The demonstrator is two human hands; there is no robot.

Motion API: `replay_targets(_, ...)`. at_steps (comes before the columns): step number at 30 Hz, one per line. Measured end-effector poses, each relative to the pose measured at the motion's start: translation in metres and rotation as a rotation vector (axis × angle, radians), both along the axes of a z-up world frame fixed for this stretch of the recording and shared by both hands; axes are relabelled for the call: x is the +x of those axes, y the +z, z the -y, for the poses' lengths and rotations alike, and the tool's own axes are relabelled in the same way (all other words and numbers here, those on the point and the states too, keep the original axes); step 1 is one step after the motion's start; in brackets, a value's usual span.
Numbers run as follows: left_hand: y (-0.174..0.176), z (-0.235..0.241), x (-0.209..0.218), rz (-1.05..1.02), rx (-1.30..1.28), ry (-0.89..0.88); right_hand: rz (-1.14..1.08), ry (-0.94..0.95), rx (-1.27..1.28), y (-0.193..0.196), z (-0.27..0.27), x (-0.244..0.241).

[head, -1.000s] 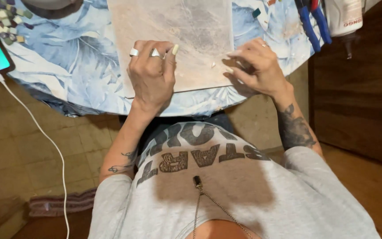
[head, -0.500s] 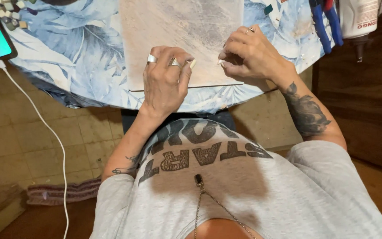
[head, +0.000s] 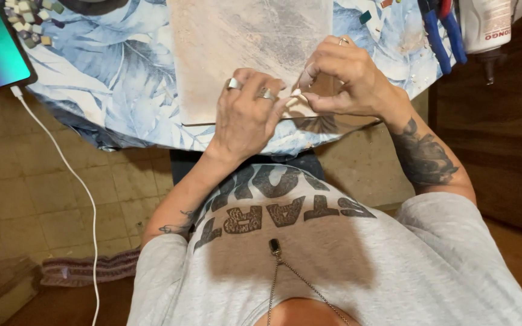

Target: Cutting small mosaic tiles with nippers and gluing them onto a spherical object to create a mosaic pattern.

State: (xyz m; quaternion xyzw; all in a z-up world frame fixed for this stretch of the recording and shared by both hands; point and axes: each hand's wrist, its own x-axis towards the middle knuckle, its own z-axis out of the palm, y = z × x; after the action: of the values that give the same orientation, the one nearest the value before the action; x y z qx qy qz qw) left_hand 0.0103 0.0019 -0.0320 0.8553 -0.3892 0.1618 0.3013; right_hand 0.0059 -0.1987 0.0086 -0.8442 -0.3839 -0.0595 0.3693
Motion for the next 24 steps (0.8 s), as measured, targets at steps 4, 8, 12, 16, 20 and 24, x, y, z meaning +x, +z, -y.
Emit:
replay_targets(4,0.011,0.003,-0.002,0.032,-0.109,-0.094,0.003,-0.018,0.047,0.019,-0.011,-0.004)
replay_targets(8,0.018,0.003,-0.004,0.046,-0.22,-0.135,0.003,-0.006,0.062,0.02,-0.013,-0.005)
replay_targets(12,0.021,0.001,-0.005,0.039,-0.252,-0.134,-0.008,-0.012,0.064,0.021,-0.017,-0.006)
replay_targets(16,0.022,0.005,-0.009,-0.108,-0.42,-0.116,-0.046,-0.012,0.116,0.03,-0.022,-0.008)
replay_targets(20,0.019,0.004,-0.012,-0.416,-0.517,-0.145,0.148,-0.13,0.11,0.005,-0.013,-0.015)
replay_targets(24,0.009,0.004,-0.012,-0.732,-0.627,-0.131,0.401,-0.249,0.098,-0.016,-0.013,-0.025)
